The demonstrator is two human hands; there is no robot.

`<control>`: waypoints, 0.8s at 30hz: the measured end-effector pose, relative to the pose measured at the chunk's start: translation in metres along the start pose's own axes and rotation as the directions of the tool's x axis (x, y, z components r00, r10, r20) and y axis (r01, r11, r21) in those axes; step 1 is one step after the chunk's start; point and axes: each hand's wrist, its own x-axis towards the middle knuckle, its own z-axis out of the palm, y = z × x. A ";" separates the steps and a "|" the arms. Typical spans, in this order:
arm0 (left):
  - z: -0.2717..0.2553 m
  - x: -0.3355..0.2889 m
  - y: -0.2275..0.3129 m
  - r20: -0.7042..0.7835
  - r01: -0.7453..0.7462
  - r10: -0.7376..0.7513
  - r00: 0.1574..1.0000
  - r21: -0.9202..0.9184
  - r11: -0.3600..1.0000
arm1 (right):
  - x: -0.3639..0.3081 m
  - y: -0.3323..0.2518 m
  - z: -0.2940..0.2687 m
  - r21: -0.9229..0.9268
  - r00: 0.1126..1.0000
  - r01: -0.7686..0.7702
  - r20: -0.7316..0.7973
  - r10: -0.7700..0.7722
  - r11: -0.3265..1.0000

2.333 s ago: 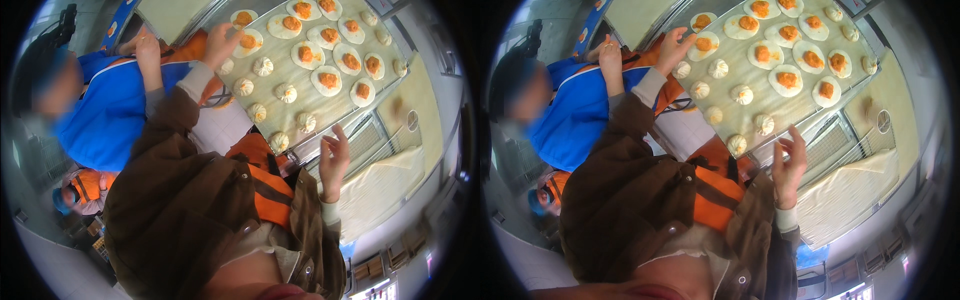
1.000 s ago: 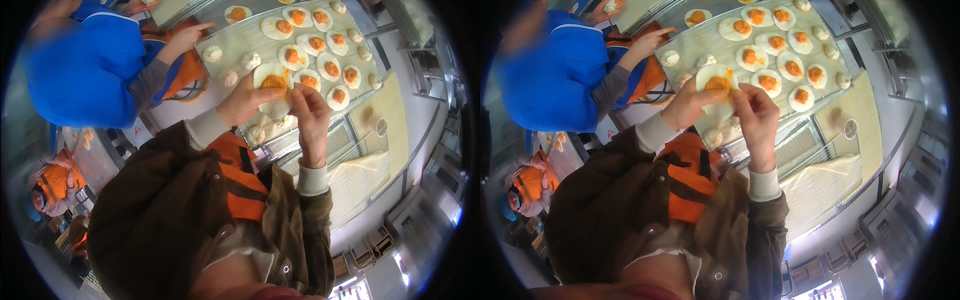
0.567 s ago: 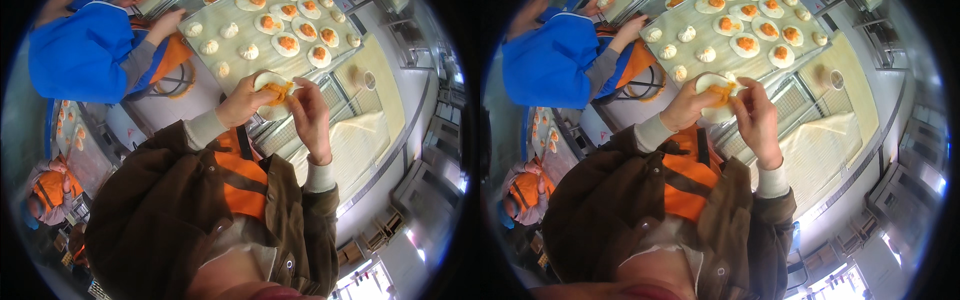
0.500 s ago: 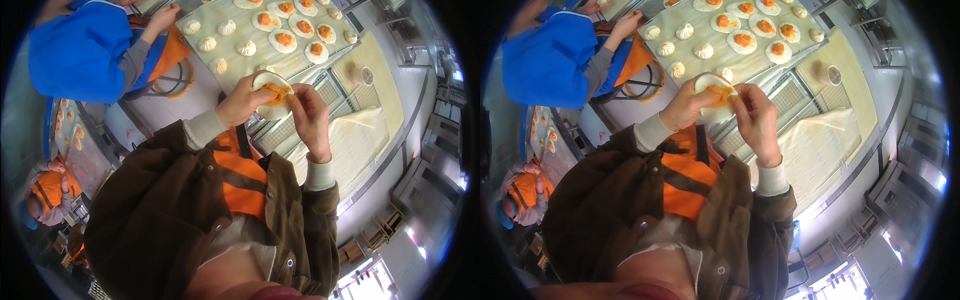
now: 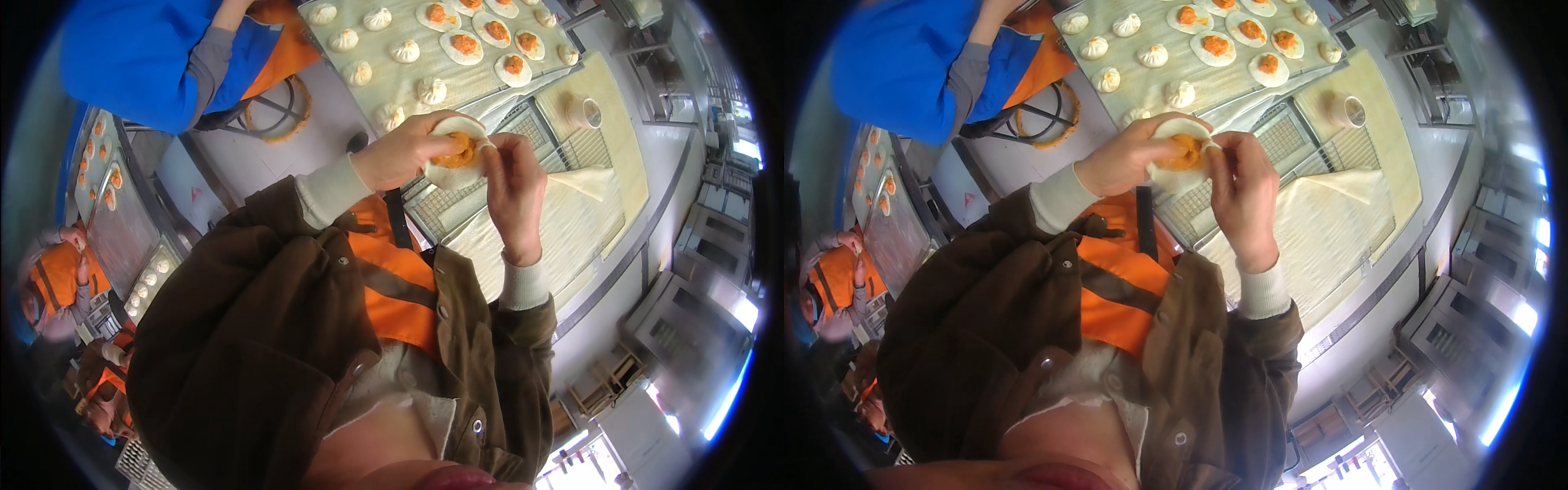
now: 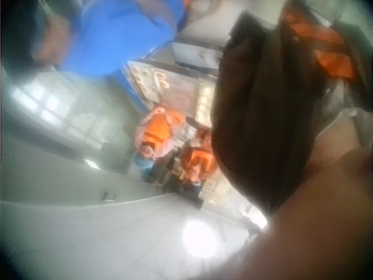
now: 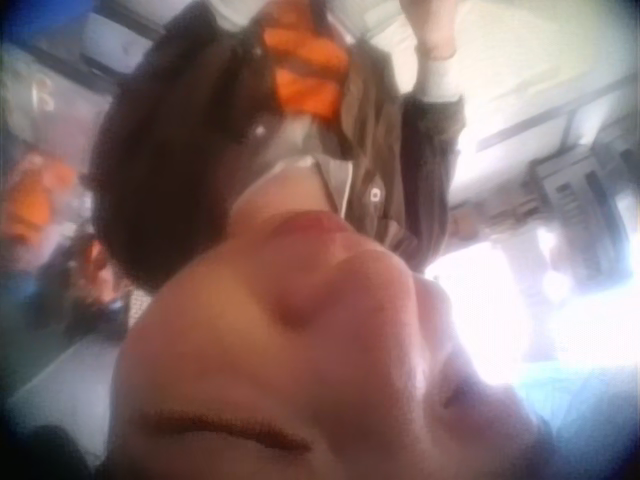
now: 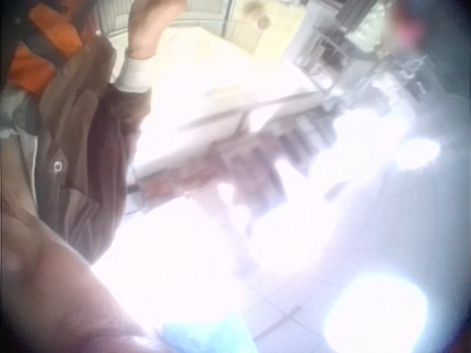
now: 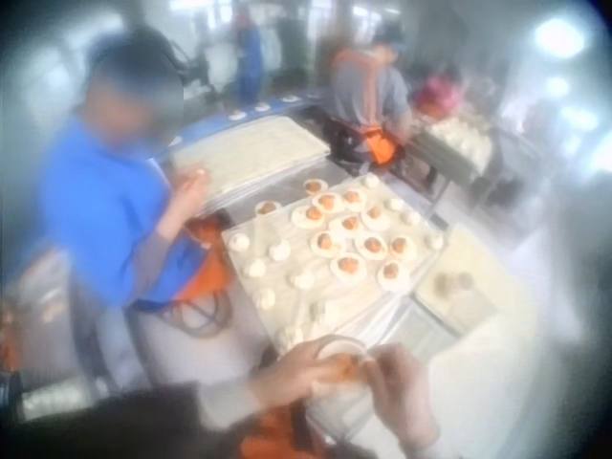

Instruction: The person repeatedly picks a round dough wrapper, places an orange filling in the center, and pleats the edges to seal a bun. They place each finished bun on a metal tray and continue the cycle. A coworker performs the same task nearby.

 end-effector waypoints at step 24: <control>-0.002 -0.006 0.009 -0.056 0.005 0.006 0.998 0.201 0.980 | 0.011 -0.001 -0.011 -0.171 0.934 0.353 0.012 -0.356 0.920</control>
